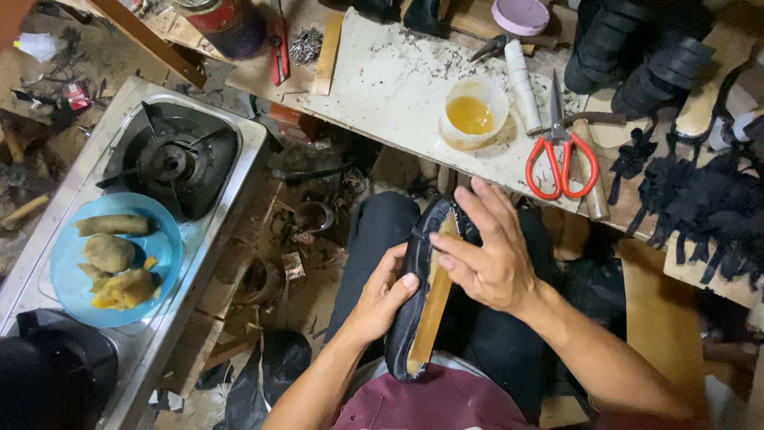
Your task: The person repeatedly attaches a black fabric bow to the toe of a black shoe mounted on a wooden last, then rubs the sole with a wooden block. The person places each finished shoe on a nearby shelf and repeats the process with another shoe.
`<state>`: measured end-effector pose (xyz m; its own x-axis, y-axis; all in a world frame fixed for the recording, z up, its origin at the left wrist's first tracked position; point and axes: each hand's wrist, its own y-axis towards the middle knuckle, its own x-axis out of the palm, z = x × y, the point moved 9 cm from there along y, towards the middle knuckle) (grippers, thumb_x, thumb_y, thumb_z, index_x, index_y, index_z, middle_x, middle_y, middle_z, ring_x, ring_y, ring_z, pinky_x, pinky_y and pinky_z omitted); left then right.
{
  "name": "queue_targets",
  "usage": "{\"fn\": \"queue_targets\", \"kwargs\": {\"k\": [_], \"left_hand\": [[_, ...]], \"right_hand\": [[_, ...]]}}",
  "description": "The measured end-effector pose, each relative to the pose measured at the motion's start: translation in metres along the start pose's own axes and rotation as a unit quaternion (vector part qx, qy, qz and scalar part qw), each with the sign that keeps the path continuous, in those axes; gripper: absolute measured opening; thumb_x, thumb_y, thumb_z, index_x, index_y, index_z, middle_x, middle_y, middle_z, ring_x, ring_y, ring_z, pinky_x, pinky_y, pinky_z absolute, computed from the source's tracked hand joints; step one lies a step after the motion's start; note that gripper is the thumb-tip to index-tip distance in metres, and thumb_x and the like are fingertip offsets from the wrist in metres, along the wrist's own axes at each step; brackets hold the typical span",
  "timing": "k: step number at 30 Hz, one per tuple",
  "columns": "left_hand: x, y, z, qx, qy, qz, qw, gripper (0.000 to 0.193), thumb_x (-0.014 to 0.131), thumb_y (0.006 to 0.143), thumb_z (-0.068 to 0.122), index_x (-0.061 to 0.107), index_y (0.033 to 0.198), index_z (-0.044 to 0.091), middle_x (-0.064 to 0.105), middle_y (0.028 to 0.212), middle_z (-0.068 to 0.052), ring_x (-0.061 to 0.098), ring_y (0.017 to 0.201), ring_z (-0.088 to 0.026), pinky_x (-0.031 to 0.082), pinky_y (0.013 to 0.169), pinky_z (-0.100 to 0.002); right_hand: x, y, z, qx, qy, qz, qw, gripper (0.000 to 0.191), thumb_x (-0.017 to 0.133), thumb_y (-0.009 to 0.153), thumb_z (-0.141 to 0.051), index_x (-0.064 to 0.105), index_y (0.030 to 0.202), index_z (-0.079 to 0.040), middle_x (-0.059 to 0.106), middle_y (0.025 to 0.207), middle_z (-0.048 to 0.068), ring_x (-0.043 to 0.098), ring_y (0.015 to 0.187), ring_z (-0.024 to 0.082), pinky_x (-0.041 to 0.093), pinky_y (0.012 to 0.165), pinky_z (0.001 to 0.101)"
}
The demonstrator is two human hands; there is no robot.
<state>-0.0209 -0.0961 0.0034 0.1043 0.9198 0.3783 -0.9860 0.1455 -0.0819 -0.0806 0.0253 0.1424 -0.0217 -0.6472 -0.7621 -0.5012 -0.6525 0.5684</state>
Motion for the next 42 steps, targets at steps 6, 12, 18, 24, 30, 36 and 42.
{"fn": "queue_targets", "kwargs": {"k": [6, 12, 18, 24, 30, 36, 42], "left_hand": [[0.003, 0.002, -0.002, -0.009, -0.012, -0.012, 1.0, 0.055, 0.057, 0.102, 0.029, 0.043, 0.148, 0.002, 0.06, 0.131, -0.009, 0.055, 0.122, -0.017, 0.044, 0.107, -0.033], [0.001, 0.0, -0.004, -0.023, -0.082, -0.008, 0.996, 0.059, 0.059, 0.1, 0.037, 0.045, 0.147, 0.004, 0.06, 0.131, -0.009, 0.056, 0.121, -0.017, 0.044, 0.107, -0.033], [-0.007, 0.005, -0.001, 0.014, -0.141, 0.047, 0.989, 0.063, 0.064, 0.098, 0.042, 0.045, 0.145, 0.005, 0.058, 0.133, -0.008, 0.056, 0.122, -0.017, 0.045, 0.107, -0.033], [-0.034, 0.011, 0.01, 0.091, -0.188, 0.148, 0.967, 0.068, 0.07, 0.095, 0.04, 0.039, 0.148, 0.011, 0.057, 0.134, -0.01, 0.054, 0.122, -0.022, 0.042, 0.105, -0.04], [-0.033, 0.008, 0.004, 0.007, -0.46, 0.096, 0.883, 0.07, 0.046, 0.103, 0.06, 0.051, 0.144, 0.004, 0.056, 0.144, -0.016, 0.054, 0.134, -0.033, 0.04, 0.118, -0.054], [0.013, -0.012, 0.016, -0.127, -0.501, -0.151, 0.843, 0.095, 0.048, 0.088, 0.076, 0.051, 0.148, 0.003, 0.048, 0.153, -0.021, 0.042, 0.143, -0.042, 0.031, 0.115, -0.071], [0.029, -0.019, 0.009, -0.164, -0.602, -0.22, 0.75, 0.076, 0.056, 0.097, 0.063, 0.042, 0.153, 0.014, 0.036, 0.162, -0.029, 0.038, 0.143, -0.06, 0.044, 0.104, -0.073]], "right_hand": [[0.003, 0.002, 0.003, -0.001, 0.078, -0.024, 0.997, 0.027, 0.071, 0.091, -0.025, 0.079, 0.115, -0.015, 0.043, 0.157, 0.02, 0.035, 0.151, 0.042, 0.029, 0.125, 0.0538], [0.007, -0.008, 0.014, 0.056, 0.162, -0.026, 0.985, 0.027, 0.062, 0.098, -0.024, 0.079, 0.115, -0.011, 0.039, 0.161, 0.023, 0.034, 0.154, 0.042, 0.027, 0.128, 0.0491], [0.006, -0.026, 0.026, 0.169, 0.319, 0.016, 0.932, 0.035, 0.058, 0.105, -0.032, 0.07, 0.129, -0.009, 0.039, 0.166, 0.021, 0.038, 0.157, 0.036, 0.031, 0.132, 0.0469], [0.036, -0.054, -0.012, 0.255, 0.316, -0.102, 0.908, 0.111, 0.087, 0.071, -0.037, 0.026, 0.155, 0.002, 0.038, 0.157, 0.023, 0.049, 0.138, 0.035, 0.044, 0.11, 0.044], [0.031, -0.072, 0.013, 0.303, 0.307, -0.073, 0.899, 0.111, 0.09, 0.066, -0.012, 0.026, 0.157, -0.002, 0.058, 0.143, 0.021, 0.06, 0.127, 0.029, 0.047, 0.108, 0.0395], [-0.004, -0.072, 0.057, 0.221, 0.499, -0.066, 0.836, 0.102, 0.083, 0.071, 0.01, 0.034, 0.158, -0.008, 0.056, 0.148, 0.022, 0.059, 0.132, 0.028, 0.046, 0.113, 0.0402], [-0.007, -0.065, 0.067, 0.206, 0.488, -0.083, 0.844, 0.089, 0.082, 0.07, 0.011, 0.046, 0.15, -0.007, 0.054, 0.149, 0.021, 0.055, 0.137, 0.03, 0.046, 0.114, 0.0413]]}}
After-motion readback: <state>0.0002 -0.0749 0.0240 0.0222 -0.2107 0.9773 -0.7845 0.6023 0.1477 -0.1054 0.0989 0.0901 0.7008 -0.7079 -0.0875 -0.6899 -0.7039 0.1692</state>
